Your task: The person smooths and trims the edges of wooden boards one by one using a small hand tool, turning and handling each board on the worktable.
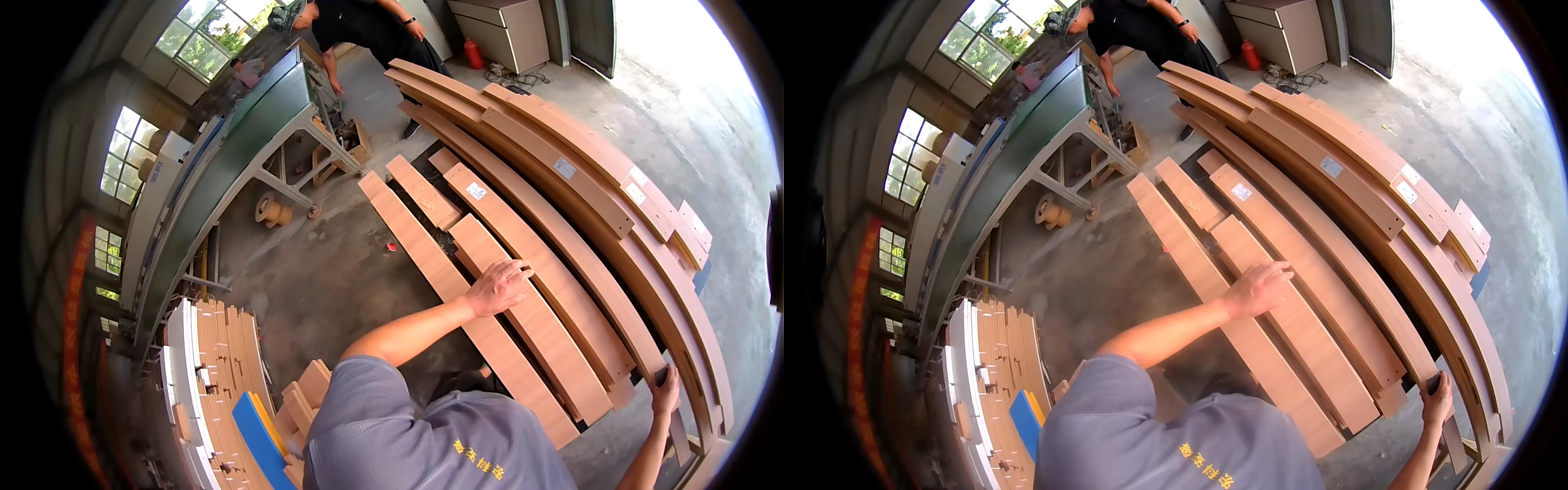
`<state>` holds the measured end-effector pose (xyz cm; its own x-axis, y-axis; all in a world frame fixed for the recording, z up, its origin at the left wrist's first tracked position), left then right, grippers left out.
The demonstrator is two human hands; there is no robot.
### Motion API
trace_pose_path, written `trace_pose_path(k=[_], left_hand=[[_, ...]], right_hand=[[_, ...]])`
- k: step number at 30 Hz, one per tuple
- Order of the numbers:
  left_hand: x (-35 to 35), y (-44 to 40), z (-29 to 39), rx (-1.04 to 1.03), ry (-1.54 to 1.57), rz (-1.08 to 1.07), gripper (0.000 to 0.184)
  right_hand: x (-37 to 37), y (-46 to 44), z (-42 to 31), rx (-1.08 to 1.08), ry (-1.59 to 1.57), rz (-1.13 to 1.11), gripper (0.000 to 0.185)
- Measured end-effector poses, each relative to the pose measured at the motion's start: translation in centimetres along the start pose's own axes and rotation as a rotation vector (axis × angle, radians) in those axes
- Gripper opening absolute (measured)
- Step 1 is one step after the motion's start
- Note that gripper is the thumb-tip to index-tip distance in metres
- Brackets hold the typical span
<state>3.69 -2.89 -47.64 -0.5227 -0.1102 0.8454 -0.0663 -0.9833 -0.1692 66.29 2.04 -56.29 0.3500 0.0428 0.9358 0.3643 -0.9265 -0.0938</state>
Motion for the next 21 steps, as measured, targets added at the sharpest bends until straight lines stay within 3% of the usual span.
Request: trace_pose_path(k=[4, 8, 21], left_hand=[[-2.9, 5.4, -2.9, 0.164, -0.147, -0.025, 0.071], [-3.2, 5.7, -2.5, 0.196, -0.206, -0.027, 0.068], [-3.0, 5.7, -2.7, 0.157, -0.248, -0.002, 0.062]], right_hand=[[-2.3, -0.6, 1.7, -0.035, -0.008, -0.033, 0.071], [-3.0, -0.8, 2.2, -0.061, 0.006, -0.033, 0.072], [-2.2, -2.4, 0.4, -0.072, -0.069, -0.086, 0.072]])
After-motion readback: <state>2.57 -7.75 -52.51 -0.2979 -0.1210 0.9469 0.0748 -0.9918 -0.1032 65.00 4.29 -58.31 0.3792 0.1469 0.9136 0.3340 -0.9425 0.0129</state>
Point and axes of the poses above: each hand's wrist, its own y-axis away from the middle knuckle, its own x-axis out of the back of the hand, z = x × y, the point moved 2 cm from there along -y, towards the middle knuckle, and after that the axes turned 12 degrees about x, right-handed, at the moved point
